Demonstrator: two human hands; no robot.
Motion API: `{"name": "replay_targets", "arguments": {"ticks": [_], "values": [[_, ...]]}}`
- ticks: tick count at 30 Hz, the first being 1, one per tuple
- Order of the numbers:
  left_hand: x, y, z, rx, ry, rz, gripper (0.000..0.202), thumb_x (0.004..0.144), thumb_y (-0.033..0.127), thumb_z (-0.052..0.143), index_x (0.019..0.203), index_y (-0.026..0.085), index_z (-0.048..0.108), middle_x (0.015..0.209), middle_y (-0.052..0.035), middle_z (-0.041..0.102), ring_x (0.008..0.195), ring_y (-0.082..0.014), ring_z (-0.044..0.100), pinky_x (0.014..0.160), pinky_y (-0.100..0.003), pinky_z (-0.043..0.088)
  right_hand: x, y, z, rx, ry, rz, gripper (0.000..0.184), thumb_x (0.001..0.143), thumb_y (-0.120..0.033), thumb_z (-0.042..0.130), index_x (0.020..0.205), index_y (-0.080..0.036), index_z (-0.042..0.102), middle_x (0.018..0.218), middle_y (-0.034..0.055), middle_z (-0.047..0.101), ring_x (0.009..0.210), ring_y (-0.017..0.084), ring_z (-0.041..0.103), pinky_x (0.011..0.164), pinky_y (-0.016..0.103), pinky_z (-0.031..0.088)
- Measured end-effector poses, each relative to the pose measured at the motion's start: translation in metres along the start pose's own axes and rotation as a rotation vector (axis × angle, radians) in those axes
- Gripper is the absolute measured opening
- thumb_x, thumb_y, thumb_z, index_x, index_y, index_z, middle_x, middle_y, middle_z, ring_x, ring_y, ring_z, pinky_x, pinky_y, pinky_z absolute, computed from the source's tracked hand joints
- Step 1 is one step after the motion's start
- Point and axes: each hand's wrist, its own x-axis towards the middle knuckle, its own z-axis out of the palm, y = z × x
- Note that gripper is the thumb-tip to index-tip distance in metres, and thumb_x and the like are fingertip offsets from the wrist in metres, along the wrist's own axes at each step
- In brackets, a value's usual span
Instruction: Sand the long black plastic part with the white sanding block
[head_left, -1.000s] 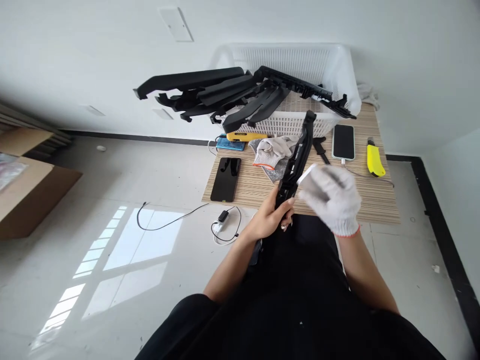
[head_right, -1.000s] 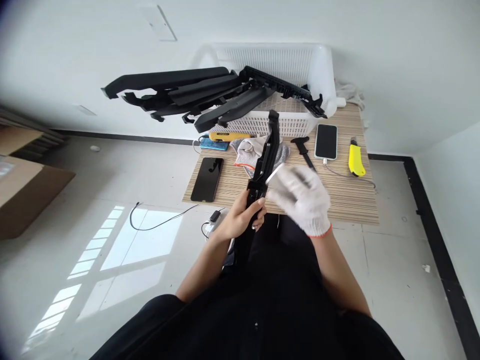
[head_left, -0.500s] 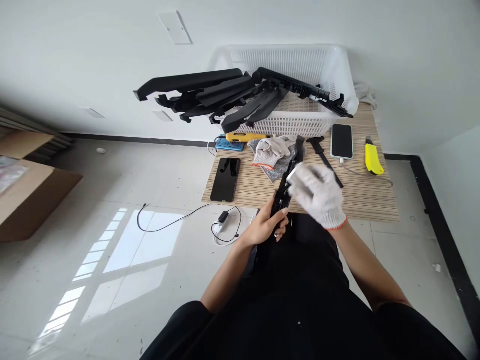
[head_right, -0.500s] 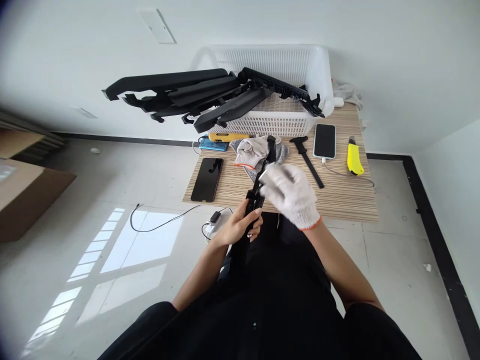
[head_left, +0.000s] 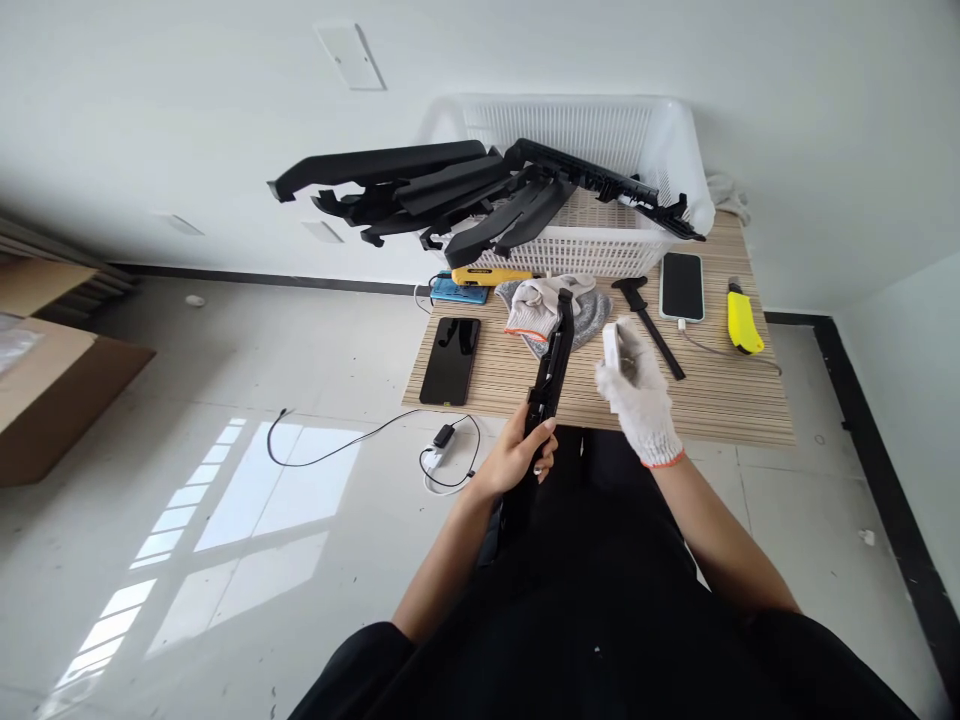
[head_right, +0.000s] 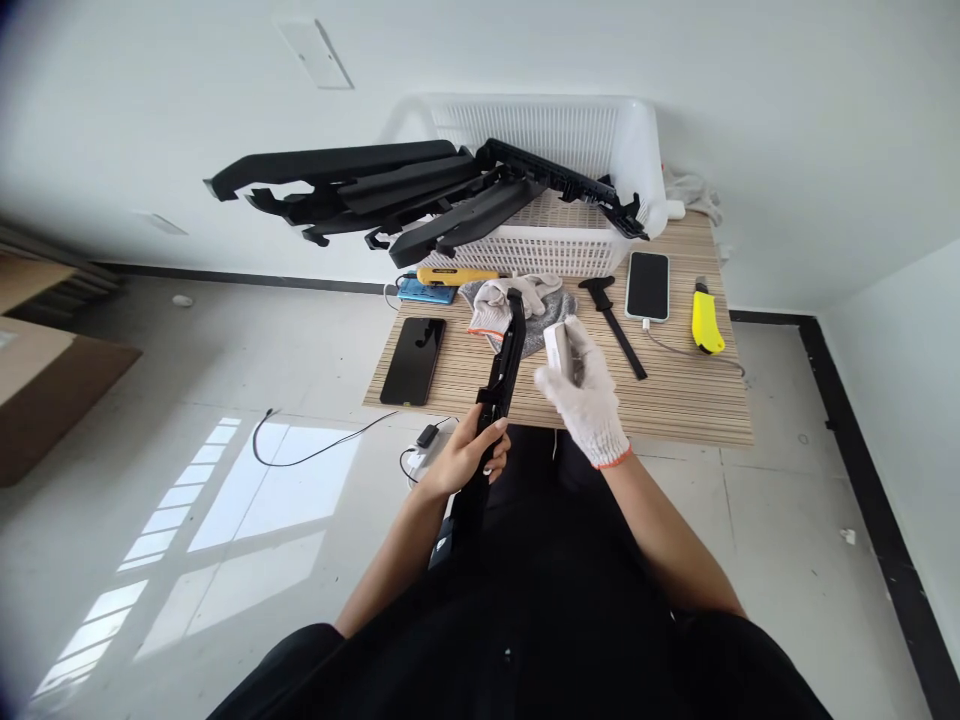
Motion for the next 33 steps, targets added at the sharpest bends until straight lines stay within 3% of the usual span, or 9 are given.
{"name": "replay_targets", "arguments": {"ticks": [4, 7, 10, 14, 18, 22, 26, 29, 33], "values": [[0.005, -0.004, 0.001, 0.025, 0.004, -0.002, 0.044, 0.091, 0.055, 0.067, 0.099, 0.027, 0.034, 0.065, 0.0123, 0.046, 0.044, -0.0050, 0.042, 0.041, -0.018, 0.044, -0.015, -0.006, 0.004, 0.263, 0.024, 0.197, 0.077, 0.082, -0.039, 0.073, 0.153, -0.030, 0.045, 0.126, 0.0084, 0.068, 0.105, 0.025, 0.070, 0.088, 0.045, 0.062], [0.005, -0.004, 0.003, 0.009, 0.025, -0.012, 0.046, 0.089, 0.056, 0.068, 0.096, 0.027, 0.033, 0.065, 0.0126, 0.046, 0.043, -0.0048, 0.041, 0.041, -0.018, 0.042, -0.016, -0.008, -0.005, 0.576, -0.164, 0.304, 0.049, 0.088, -0.047, 0.065, 0.131, -0.023, 0.063, 0.115, 0.0102, 0.073, 0.088, 0.023, 0.074, 0.070, 0.039, 0.063], [0.004, -0.004, 0.006, -0.010, 0.000, -0.033, 0.046, 0.089, 0.055, 0.068, 0.094, 0.027, 0.032, 0.063, 0.0127, 0.046, 0.042, -0.0050, 0.041, 0.040, -0.018, 0.041, -0.006, -0.006, -0.015, 0.592, -0.318, 0.508, 0.039, 0.078, -0.044, 0.077, 0.106, -0.017, 0.069, 0.087, 0.0089, 0.075, 0.062, 0.021, 0.072, 0.046, 0.029, 0.054], [0.002, -0.003, 0.010, -0.030, -0.054, -0.056, 0.045, 0.090, 0.054, 0.067, 0.095, 0.027, 0.033, 0.062, 0.0127, 0.045, 0.042, -0.0050, 0.040, 0.040, -0.017, 0.040, 0.010, -0.002, -0.020, 0.501, 0.239, 0.482, 0.031, 0.075, -0.044, 0.077, 0.091, -0.020, 0.064, 0.063, -0.0010, 0.067, 0.044, 0.014, 0.063, 0.029, 0.018, 0.030], [0.000, -0.002, 0.010, -0.052, -0.040, -0.056, 0.045, 0.090, 0.053, 0.068, 0.094, 0.027, 0.032, 0.061, 0.0130, 0.046, 0.041, -0.0047, 0.040, 0.040, -0.017, 0.039, 0.012, -0.006, -0.017, 0.420, -0.025, 0.536, 0.039, 0.070, -0.041, 0.082, 0.097, -0.019, 0.066, 0.066, -0.0002, 0.069, 0.044, 0.016, 0.066, 0.028, 0.018, 0.030], [0.000, -0.003, 0.008, -0.057, -0.010, -0.044, 0.044, 0.091, 0.052, 0.067, 0.094, 0.027, 0.032, 0.061, 0.0131, 0.045, 0.041, -0.0046, 0.038, 0.039, -0.016, 0.038, 0.009, -0.017, -0.007, 0.334, 0.169, 0.481, 0.035, 0.082, -0.046, 0.070, 0.102, -0.018, 0.066, 0.068, 0.0010, 0.070, 0.050, 0.016, 0.069, 0.032, 0.018, 0.034], [0.001, -0.006, 0.007, -0.057, 0.001, -0.052, 0.044, 0.090, 0.052, 0.067, 0.093, 0.027, 0.032, 0.062, 0.0128, 0.044, 0.042, -0.0049, 0.039, 0.039, -0.017, 0.039, 0.010, -0.023, 0.002, 0.285, -0.109, 0.476, 0.039, 0.078, -0.047, 0.076, 0.102, -0.017, 0.069, 0.066, 0.0008, 0.070, 0.048, 0.016, 0.068, 0.033, 0.018, 0.036], [0.002, -0.007, 0.005, -0.056, 0.025, -0.060, 0.045, 0.090, 0.052, 0.068, 0.093, 0.027, 0.030, 0.062, 0.0127, 0.044, 0.042, -0.0049, 0.039, 0.039, -0.017, 0.039, 0.011, -0.022, 0.006, 0.243, 0.118, 0.436, 0.041, 0.085, -0.051, 0.067, 0.109, -0.017, 0.069, 0.069, 0.0021, 0.071, 0.051, 0.015, 0.069, 0.036, 0.017, 0.039], [0.000, -0.005, 0.003, -0.059, 0.047, -0.067, 0.045, 0.089, 0.053, 0.069, 0.094, 0.027, 0.032, 0.062, 0.0126, 0.045, 0.041, -0.0049, 0.038, 0.039, -0.017, 0.038, 0.011, -0.010, 0.004, 0.221, -0.246, 0.464, 0.043, 0.084, -0.050, 0.070, 0.112, -0.017, 0.069, 0.079, 0.0059, 0.075, 0.056, 0.019, 0.072, 0.038, 0.021, 0.044]]}}
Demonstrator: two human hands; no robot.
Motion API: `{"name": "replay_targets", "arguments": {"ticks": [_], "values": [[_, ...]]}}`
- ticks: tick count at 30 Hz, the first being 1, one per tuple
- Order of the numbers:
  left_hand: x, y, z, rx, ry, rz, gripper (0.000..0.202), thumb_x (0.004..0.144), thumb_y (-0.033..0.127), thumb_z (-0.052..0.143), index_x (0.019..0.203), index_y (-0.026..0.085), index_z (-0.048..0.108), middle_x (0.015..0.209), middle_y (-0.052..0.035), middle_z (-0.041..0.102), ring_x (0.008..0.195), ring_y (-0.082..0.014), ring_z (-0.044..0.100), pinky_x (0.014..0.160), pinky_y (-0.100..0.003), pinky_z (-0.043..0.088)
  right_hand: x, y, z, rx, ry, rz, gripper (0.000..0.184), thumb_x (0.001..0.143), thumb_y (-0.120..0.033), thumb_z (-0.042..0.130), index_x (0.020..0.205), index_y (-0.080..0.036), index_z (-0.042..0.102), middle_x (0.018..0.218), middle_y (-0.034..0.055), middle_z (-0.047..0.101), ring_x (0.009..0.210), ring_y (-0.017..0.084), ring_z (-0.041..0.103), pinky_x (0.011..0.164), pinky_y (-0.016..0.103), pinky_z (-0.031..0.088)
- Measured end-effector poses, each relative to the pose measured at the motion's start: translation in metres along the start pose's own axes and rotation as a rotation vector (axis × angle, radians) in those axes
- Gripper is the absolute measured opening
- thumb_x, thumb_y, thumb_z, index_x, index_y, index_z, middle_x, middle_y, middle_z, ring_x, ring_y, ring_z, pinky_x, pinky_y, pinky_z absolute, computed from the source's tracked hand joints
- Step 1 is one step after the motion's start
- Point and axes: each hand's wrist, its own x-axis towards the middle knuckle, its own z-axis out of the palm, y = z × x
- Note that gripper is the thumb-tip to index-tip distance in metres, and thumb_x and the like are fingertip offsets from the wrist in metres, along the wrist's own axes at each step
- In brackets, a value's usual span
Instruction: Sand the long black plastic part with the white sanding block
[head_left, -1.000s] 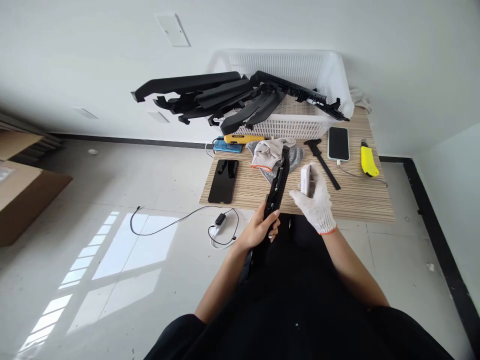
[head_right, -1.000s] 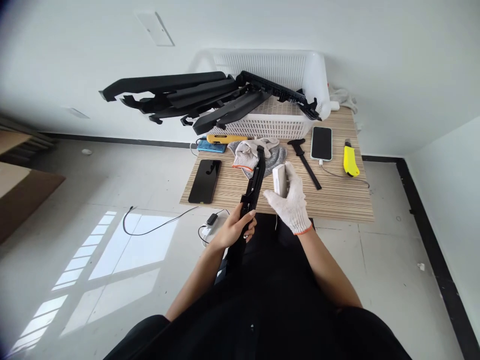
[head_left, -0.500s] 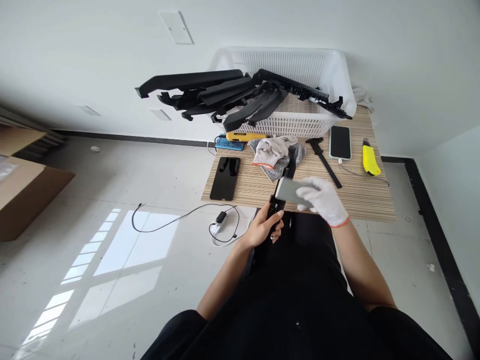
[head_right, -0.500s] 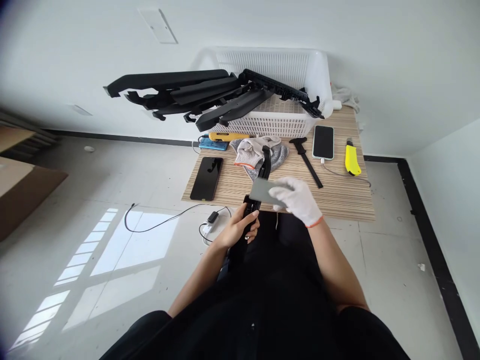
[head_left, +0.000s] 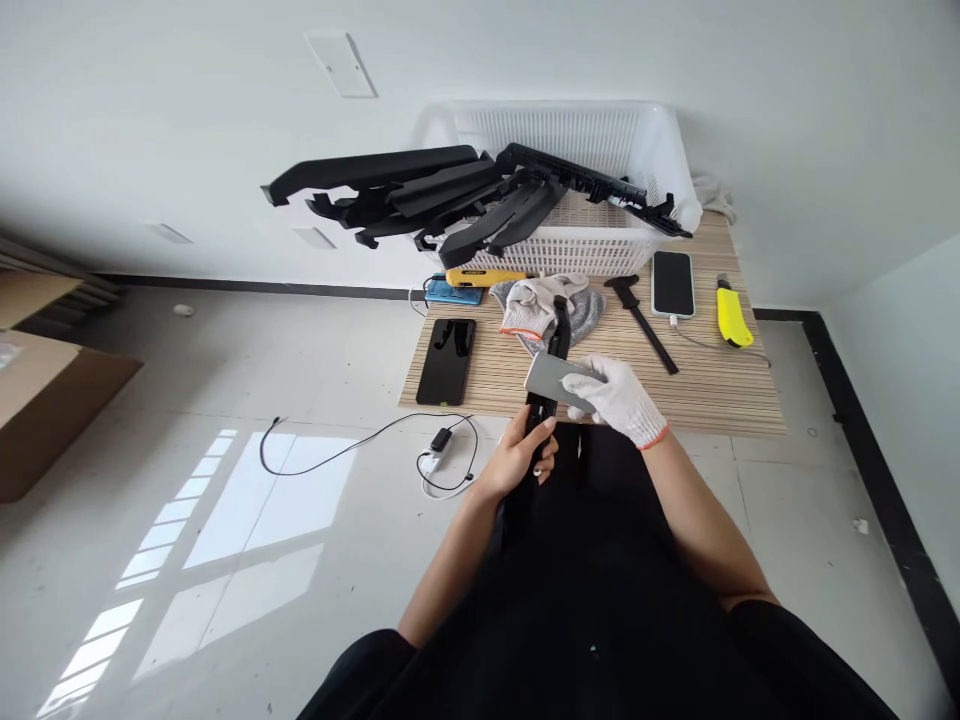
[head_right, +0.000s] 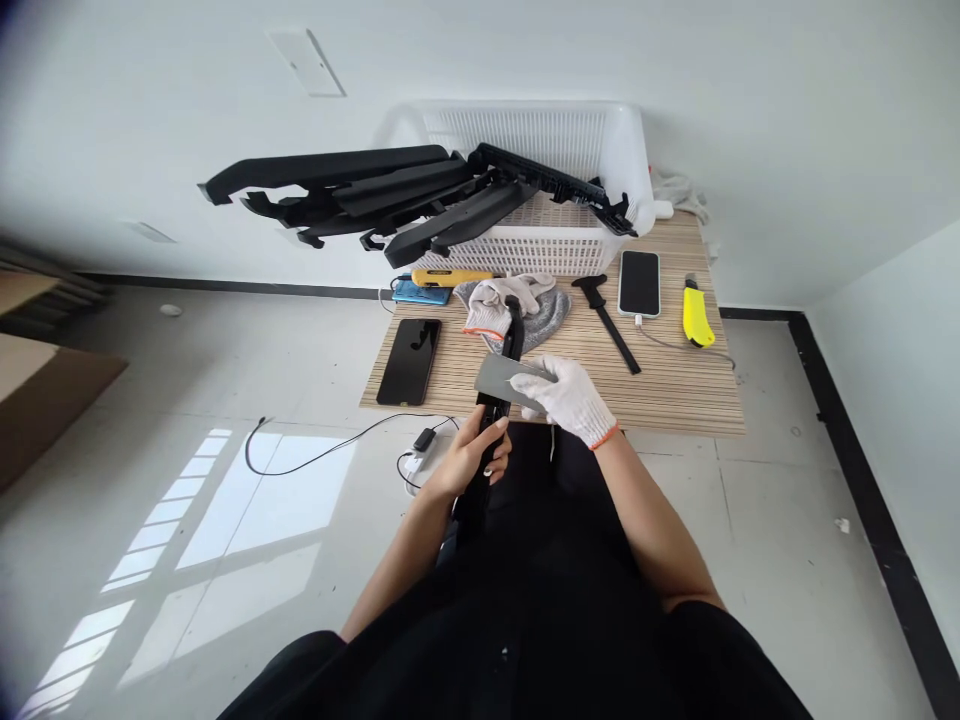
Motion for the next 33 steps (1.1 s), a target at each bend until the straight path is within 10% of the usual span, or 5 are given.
{"name": "replay_targets", "arguments": {"ticks": [5, 10, 17, 25, 33], "values": [[-0.004, 0.003, -0.005, -0.025, 0.054, 0.029, 0.045, 0.088, 0.052, 0.070, 0.091, 0.026, 0.032, 0.061, 0.0126, 0.045, 0.041, -0.0044, 0.038, 0.039, -0.016, 0.037, 0.019, 0.017, -0.025, -0.445, 0.721, -0.395, 0.047, 0.097, -0.047, 0.055, 0.134, -0.020, 0.064, 0.139, 0.0170, 0.064, 0.130, 0.032, 0.060, 0.107, 0.053, 0.050], [-0.004, 0.004, -0.007, -0.021, 0.049, 0.062, 0.045, 0.088, 0.052, 0.069, 0.090, 0.026, 0.032, 0.062, 0.0124, 0.046, 0.041, -0.0048, 0.040, 0.039, -0.016, 0.039, 0.023, 0.023, -0.035, -0.794, 0.413, -0.452, 0.094, 0.063, -0.057, 0.089, 0.145, -0.024, 0.055, 0.168, 0.0193, 0.026, 0.154, 0.051, 0.016, 0.115, 0.077, 0.025], [0.007, 0.026, 0.001, 0.055, 0.018, 0.163, 0.043, 0.088, 0.052, 0.069, 0.091, 0.025, 0.036, 0.063, 0.0113, 0.050, 0.043, -0.0057, 0.045, 0.042, -0.020, 0.044, -0.040, 0.032, 0.006, -0.451, 0.639, -0.747, 0.049, 0.097, -0.043, 0.061, 0.140, -0.021, 0.055, 0.139, 0.0161, 0.060, 0.135, 0.028, 0.056, 0.114, 0.052, 0.046], [0.039, 0.075, 0.032, 0.167, -0.001, 0.529, 0.035, 0.092, 0.049, 0.067, 0.089, 0.023, 0.044, 0.063, 0.0076, 0.055, 0.046, -0.0067, 0.049, 0.047, -0.022, 0.043, -0.084, 0.058, 0.063, -0.413, -0.100, -0.335, 0.068, 0.085, -0.049, 0.072, 0.144, -0.024, 0.049, 0.121, 0.0082, 0.071, 0.097, 0.025, 0.073, 0.089, 0.040, 0.058], [0.053, 0.082, 0.053, 0.117, 0.265, 0.757, 0.026, 0.094, 0.039, 0.067, 0.094, 0.024, 0.045, 0.076, 0.0040, 0.059, 0.065, -0.0104, 0.059, 0.069, -0.027, 0.050, -0.084, 0.040, 0.075, -0.382, 0.069, 0.111, 0.062, 0.082, -0.055, 0.070, 0.137, -0.030, 0.054, 0.115, 0.0073, 0.075, 0.107, 0.033, 0.073, 0.090, 0.046, 0.055]]}}
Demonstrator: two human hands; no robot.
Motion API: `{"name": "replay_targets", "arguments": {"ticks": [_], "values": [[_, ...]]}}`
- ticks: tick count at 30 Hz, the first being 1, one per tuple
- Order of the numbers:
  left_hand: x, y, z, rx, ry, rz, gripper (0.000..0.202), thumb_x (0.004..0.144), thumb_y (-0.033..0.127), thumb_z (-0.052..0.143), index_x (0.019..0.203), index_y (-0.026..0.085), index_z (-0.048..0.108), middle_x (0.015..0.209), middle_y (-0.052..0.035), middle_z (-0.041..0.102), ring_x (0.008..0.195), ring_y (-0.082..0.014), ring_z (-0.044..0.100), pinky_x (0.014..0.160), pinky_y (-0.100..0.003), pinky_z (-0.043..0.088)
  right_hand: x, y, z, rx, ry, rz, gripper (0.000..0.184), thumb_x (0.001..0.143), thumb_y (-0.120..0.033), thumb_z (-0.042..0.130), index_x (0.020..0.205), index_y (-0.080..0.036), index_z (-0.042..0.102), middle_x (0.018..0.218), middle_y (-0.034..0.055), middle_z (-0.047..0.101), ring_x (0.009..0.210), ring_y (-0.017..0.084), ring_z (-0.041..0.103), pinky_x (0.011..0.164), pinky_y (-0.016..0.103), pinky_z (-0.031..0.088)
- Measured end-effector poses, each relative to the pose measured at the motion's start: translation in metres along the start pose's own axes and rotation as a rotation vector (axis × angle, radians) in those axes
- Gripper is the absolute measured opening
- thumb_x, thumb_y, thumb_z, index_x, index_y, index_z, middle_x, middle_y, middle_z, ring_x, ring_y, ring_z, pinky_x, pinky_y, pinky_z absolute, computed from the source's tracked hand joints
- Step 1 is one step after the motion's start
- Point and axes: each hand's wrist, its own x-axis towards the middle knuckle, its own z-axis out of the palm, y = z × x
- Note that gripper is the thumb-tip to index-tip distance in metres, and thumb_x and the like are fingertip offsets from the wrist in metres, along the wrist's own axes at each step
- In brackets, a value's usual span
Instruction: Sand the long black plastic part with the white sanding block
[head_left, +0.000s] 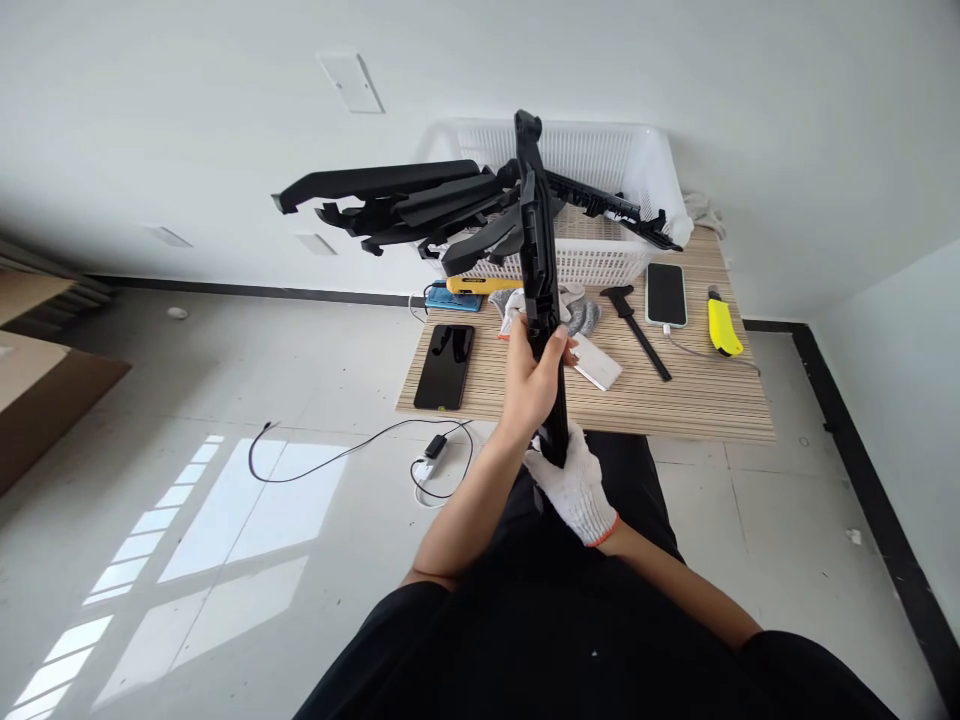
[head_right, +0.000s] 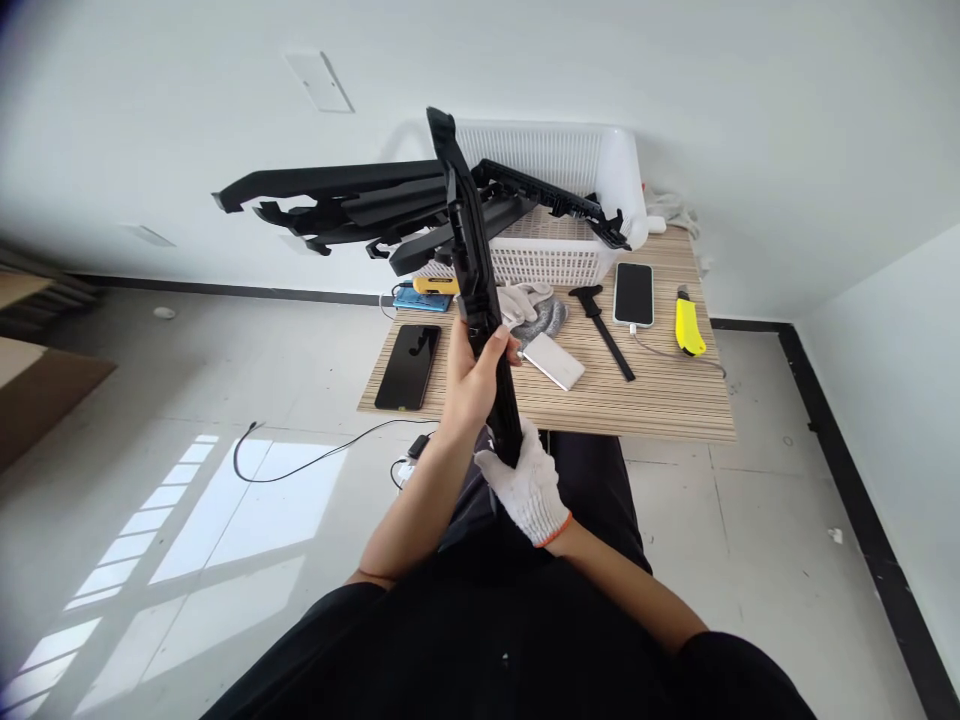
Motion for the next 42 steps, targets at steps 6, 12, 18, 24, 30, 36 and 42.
{"name": "replay_targets", "arguments": {"ticks": [6, 12, 18, 24, 30, 36, 42], "values": [[-0.015, -0.010, 0.002, 0.214, 0.005, 0.012, 0.021, 0.095, 0.031, 0.063, 0.112, 0.024, 0.051, 0.113, -0.0045, 0.058, 0.111, -0.0196, 0.058, 0.100, -0.035, 0.043, 0.007, -0.007, -0.001, -0.194, -0.042, 0.025, 0.065, 0.086, -0.057, 0.064, 0.143, -0.029, 0.053, 0.116, 0.0135, 0.073, 0.108, 0.040, 0.072, 0.083, 0.049, 0.056], [-0.015, 0.003, -0.002, 0.088, -0.035, 0.082, 0.034, 0.094, 0.043, 0.065, 0.124, 0.028, 0.059, 0.113, -0.0048, 0.061, 0.109, -0.0215, 0.060, 0.097, -0.035, 0.047, 0.010, 0.000, -0.022, -0.225, -0.167, -0.037, 0.054, 0.093, -0.068, 0.050, 0.123, -0.028, 0.069, 0.110, 0.0120, 0.077, 0.107, 0.039, 0.072, 0.085, 0.047, 0.054], [-0.023, 0.030, -0.021, 0.067, 0.123, 0.385, 0.046, 0.095, 0.058, 0.060, 0.133, 0.033, 0.060, 0.113, -0.0047, 0.062, 0.108, -0.0210, 0.062, 0.096, -0.035, 0.052, 0.011, 0.019, -0.048, -0.090, -0.007, -0.243, 0.047, 0.090, -0.055, 0.065, 0.134, -0.038, 0.065, 0.125, 0.0011, 0.074, 0.115, 0.029, 0.071, 0.099, 0.047, 0.054], [0.019, 0.033, -0.104, 0.700, 0.001, 0.482, 0.048, 0.102, 0.060, 0.041, 0.123, 0.025, 0.068, 0.124, -0.0070, 0.066, 0.123, -0.0252, 0.058, 0.112, -0.044, 0.043, 0.000, 0.043, -0.107, -0.056, 0.252, -0.483, 0.043, 0.087, -0.043, 0.072, 0.128, -0.031, 0.072, 0.118, 0.0026, 0.077, 0.106, 0.027, 0.074, 0.098, 0.040, 0.058], [0.126, -0.013, -0.168, 1.394, -0.164, 0.121, 0.048, 0.095, 0.034, 0.058, 0.139, 0.015, 0.056, 0.141, -0.0190, 0.058, 0.135, -0.0355, 0.048, 0.116, -0.052, 0.036, -0.007, 0.071, -0.152, -0.252, 0.436, -0.336, 0.040, 0.088, -0.049, 0.068, 0.122, -0.027, 0.075, 0.107, 0.0021, 0.080, 0.093, 0.025, 0.076, 0.083, 0.035, 0.059], [0.176, -0.042, -0.170, 1.617, -0.401, 0.053, 0.050, 0.096, 0.041, 0.059, 0.139, 0.014, 0.056, 0.138, -0.0205, 0.061, 0.131, -0.0375, 0.053, 0.108, -0.049, 0.045, -0.010, 0.089, -0.146, -0.321, 0.483, -0.368, 0.047, 0.090, -0.048, 0.068, 0.132, -0.030, 0.069, 0.112, 0.0014, 0.079, 0.102, 0.025, 0.075, 0.087, 0.033, 0.058], [0.167, -0.035, -0.163, 1.628, -0.432, 0.103, 0.048, 0.101, 0.034, 0.052, 0.143, 0.010, 0.050, 0.137, -0.0215, 0.062, 0.126, -0.0335, 0.060, 0.105, -0.042, 0.047, -0.012, 0.099, -0.150, -0.305, 0.546, -0.320, 0.046, 0.089, -0.052, 0.069, 0.128, -0.028, 0.073, 0.107, 0.0027, 0.079, 0.096, 0.025, 0.076, 0.086, 0.033, 0.058]]}}
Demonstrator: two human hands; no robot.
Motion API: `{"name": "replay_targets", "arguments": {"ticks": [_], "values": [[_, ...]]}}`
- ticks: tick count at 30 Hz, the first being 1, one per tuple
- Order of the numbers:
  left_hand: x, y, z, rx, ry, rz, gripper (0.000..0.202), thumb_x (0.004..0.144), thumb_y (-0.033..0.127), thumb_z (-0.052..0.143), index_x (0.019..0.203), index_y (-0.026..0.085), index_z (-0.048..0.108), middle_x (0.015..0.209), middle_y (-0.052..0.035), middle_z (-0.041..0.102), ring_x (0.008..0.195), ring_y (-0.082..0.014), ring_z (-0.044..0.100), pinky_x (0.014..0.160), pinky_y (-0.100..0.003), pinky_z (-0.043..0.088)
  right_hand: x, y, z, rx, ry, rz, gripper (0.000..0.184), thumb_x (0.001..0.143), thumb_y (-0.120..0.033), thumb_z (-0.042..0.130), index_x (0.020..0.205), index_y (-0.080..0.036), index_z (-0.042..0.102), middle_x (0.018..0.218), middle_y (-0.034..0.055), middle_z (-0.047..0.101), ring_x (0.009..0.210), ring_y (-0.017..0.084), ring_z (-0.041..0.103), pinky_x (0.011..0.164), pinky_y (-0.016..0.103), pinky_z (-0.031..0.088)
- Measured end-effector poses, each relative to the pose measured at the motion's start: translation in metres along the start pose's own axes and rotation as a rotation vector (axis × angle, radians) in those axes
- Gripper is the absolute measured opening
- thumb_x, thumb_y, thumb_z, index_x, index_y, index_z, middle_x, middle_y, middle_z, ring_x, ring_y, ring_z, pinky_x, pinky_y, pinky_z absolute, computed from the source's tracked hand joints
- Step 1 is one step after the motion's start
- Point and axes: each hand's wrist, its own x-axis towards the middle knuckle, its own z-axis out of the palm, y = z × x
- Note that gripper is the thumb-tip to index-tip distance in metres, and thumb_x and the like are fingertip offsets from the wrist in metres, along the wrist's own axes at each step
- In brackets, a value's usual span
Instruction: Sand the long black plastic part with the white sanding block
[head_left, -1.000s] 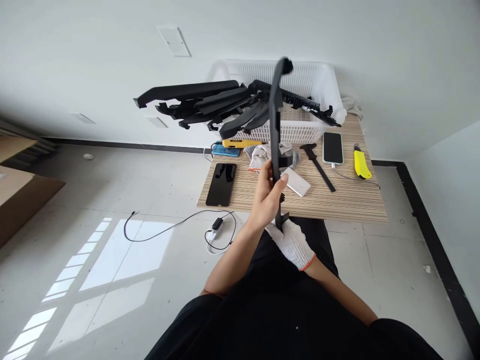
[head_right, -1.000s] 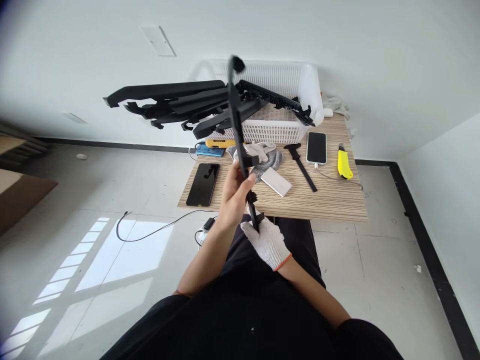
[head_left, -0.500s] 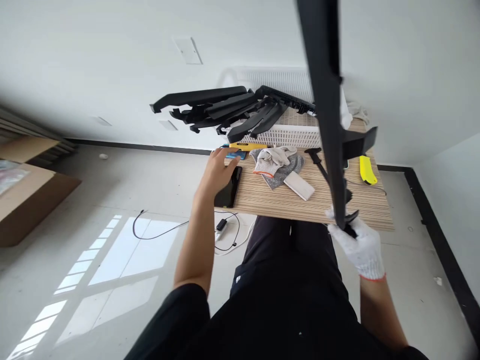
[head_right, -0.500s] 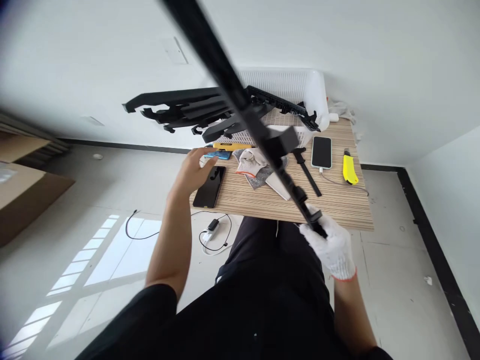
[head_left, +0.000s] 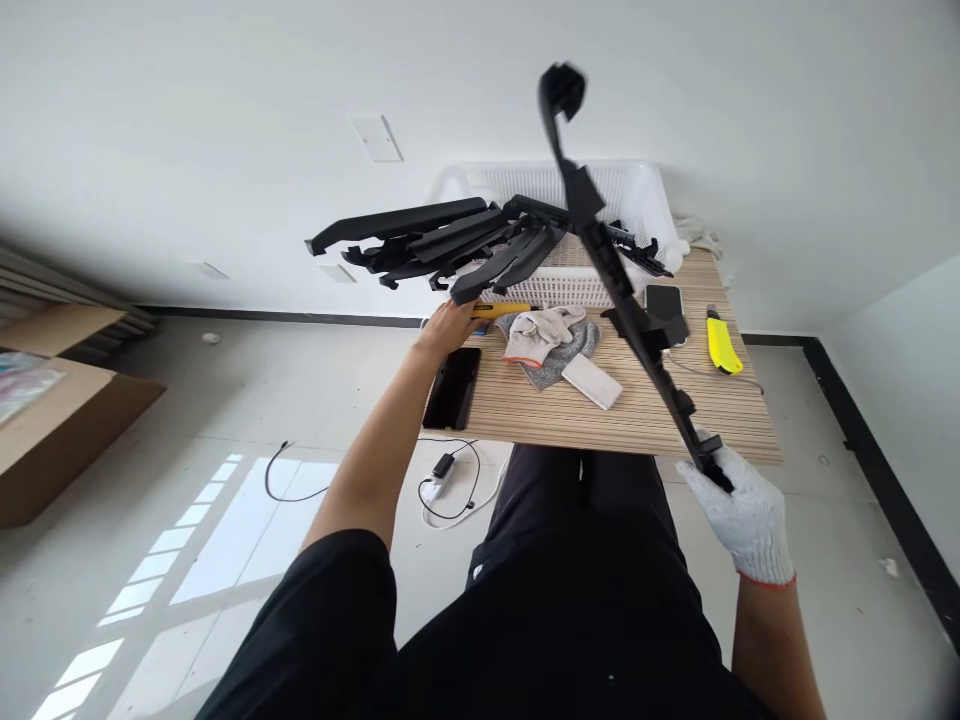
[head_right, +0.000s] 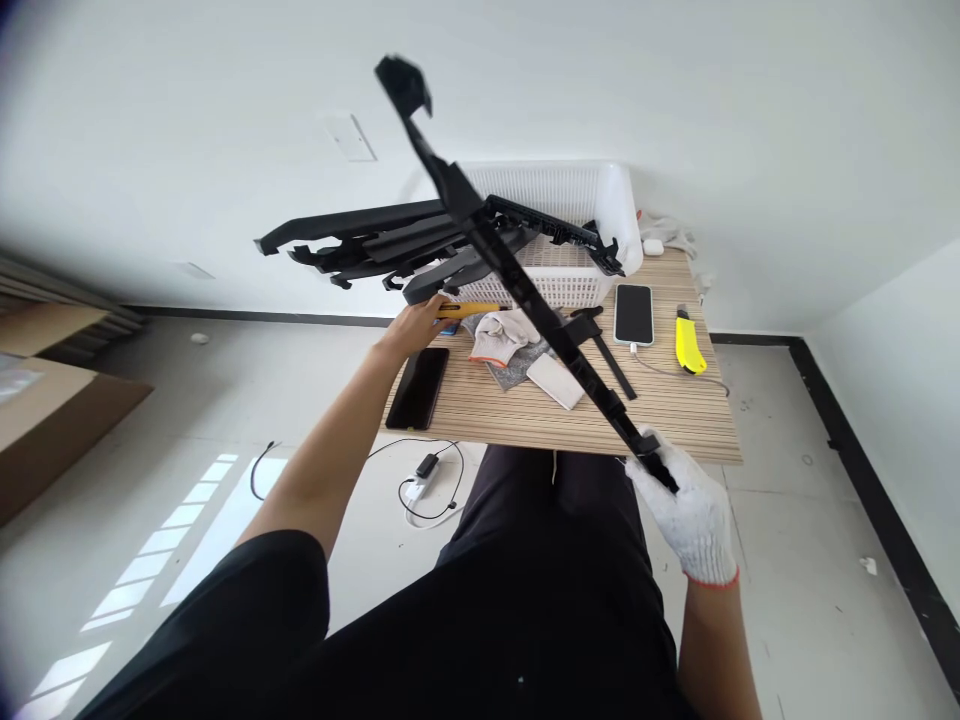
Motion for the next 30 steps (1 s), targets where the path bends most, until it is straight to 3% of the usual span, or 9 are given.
{"name": "replay_targets", "arguments": {"ticks": [4, 9, 14, 19, 22, 24, 28, 30], "values": [[-0.043, 0.010, -0.016, 0.040, 0.107, -0.116, 0.047, 0.102, 0.043, 0.050, 0.141, 0.016, 0.052, 0.134, -0.0204, 0.063, 0.117, -0.0368, 0.065, 0.094, -0.044, 0.053, 0.003, 0.006, -0.007, -0.028, 0.039, 0.026, 0.046, 0.089, -0.055, 0.066, 0.125, -0.027, 0.074, 0.104, 0.0034, 0.079, 0.092, 0.026, 0.075, 0.082, 0.035, 0.057], [-0.133, 0.003, -0.031, -0.112, 0.277, -0.281, 0.041, 0.100, 0.046, 0.054, 0.134, 0.023, 0.054, 0.131, -0.0149, 0.064, 0.107, -0.0332, 0.069, 0.085, -0.041, 0.055, 0.009, 0.009, -0.005, -0.032, 0.020, 0.051, 0.050, 0.087, -0.058, 0.066, 0.123, -0.025, 0.075, 0.101, 0.0055, 0.079, 0.087, 0.027, 0.074, 0.080, 0.038, 0.056], [-0.233, -0.024, -0.016, -0.249, 0.356, -0.513, 0.044, 0.090, 0.044, 0.068, 0.128, 0.025, 0.057, 0.121, -0.0126, 0.068, 0.104, -0.0322, 0.068, 0.087, -0.042, 0.054, 0.026, -0.009, 0.007, 0.119, -0.273, 0.051, 0.044, 0.086, -0.053, 0.068, 0.121, -0.026, 0.075, 0.103, 0.0034, 0.080, 0.095, 0.026, 0.075, 0.083, 0.035, 0.058], [-0.315, -0.035, 0.010, -0.363, 0.493, -0.937, 0.053, 0.083, 0.052, 0.073, 0.126, 0.026, 0.060, 0.115, -0.0097, 0.070, 0.092, -0.0280, 0.068, 0.083, -0.043, 0.053, 0.054, -0.056, 0.032, 0.263, -0.687, -0.219, 0.040, 0.088, -0.041, 0.070, 0.126, -0.030, 0.073, 0.118, 0.0032, 0.076, 0.109, 0.026, 0.072, 0.099, 0.039, 0.055], [-0.342, -0.032, 0.018, -0.527, 0.617, -1.113, 0.058, 0.082, 0.052, 0.072, 0.132, 0.025, 0.057, 0.114, -0.0080, 0.069, 0.075, -0.0184, 0.064, 0.068, -0.034, 0.051, 0.071, -0.083, 0.055, 0.393, -0.888, -0.251, 0.048, 0.085, -0.037, 0.074, 0.132, -0.030, 0.070, 0.132, 0.0028, 0.072, 0.124, 0.026, 0.066, 0.112, 0.042, 0.049], [-0.349, -0.028, 0.019, -0.646, 0.678, -1.130, 0.058, 0.083, 0.048, 0.072, 0.134, 0.024, 0.056, 0.117, -0.0081, 0.068, 0.068, -0.0133, 0.060, 0.062, -0.029, 0.049, 0.082, -0.098, 0.072, 0.462, -0.952, -0.229, 0.048, 0.083, -0.034, 0.076, 0.131, -0.029, 0.071, 0.131, 0.0024, 0.072, 0.124, 0.025, 0.066, 0.113, 0.041, 0.049], [-0.347, -0.021, 0.016, -0.818, 0.789, -1.037, 0.052, 0.084, 0.040, 0.071, 0.130, 0.022, 0.057, 0.129, -0.0109, 0.064, 0.089, -0.0158, 0.067, 0.064, -0.024, 0.049, 0.097, -0.125, 0.099, 0.544, -1.069, -0.109, 0.051, 0.082, -0.031, 0.075, 0.133, -0.024, 0.070, 0.117, 0.0043, 0.077, 0.090, 0.020, 0.076, 0.087, 0.034, 0.063], [-0.344, -0.018, 0.014, -0.905, 0.823, -0.997, 0.050, 0.084, 0.039, 0.071, 0.129, 0.022, 0.057, 0.133, -0.0122, 0.062, 0.100, -0.0182, 0.068, 0.064, -0.023, 0.049, 0.100, -0.135, 0.106, 0.572, -1.086, -0.070, 0.051, 0.084, -0.032, 0.073, 0.134, -0.023, 0.069, 0.111, 0.0043, 0.079, 0.070, 0.015, 0.074, 0.074, 0.030, 0.065]]}}
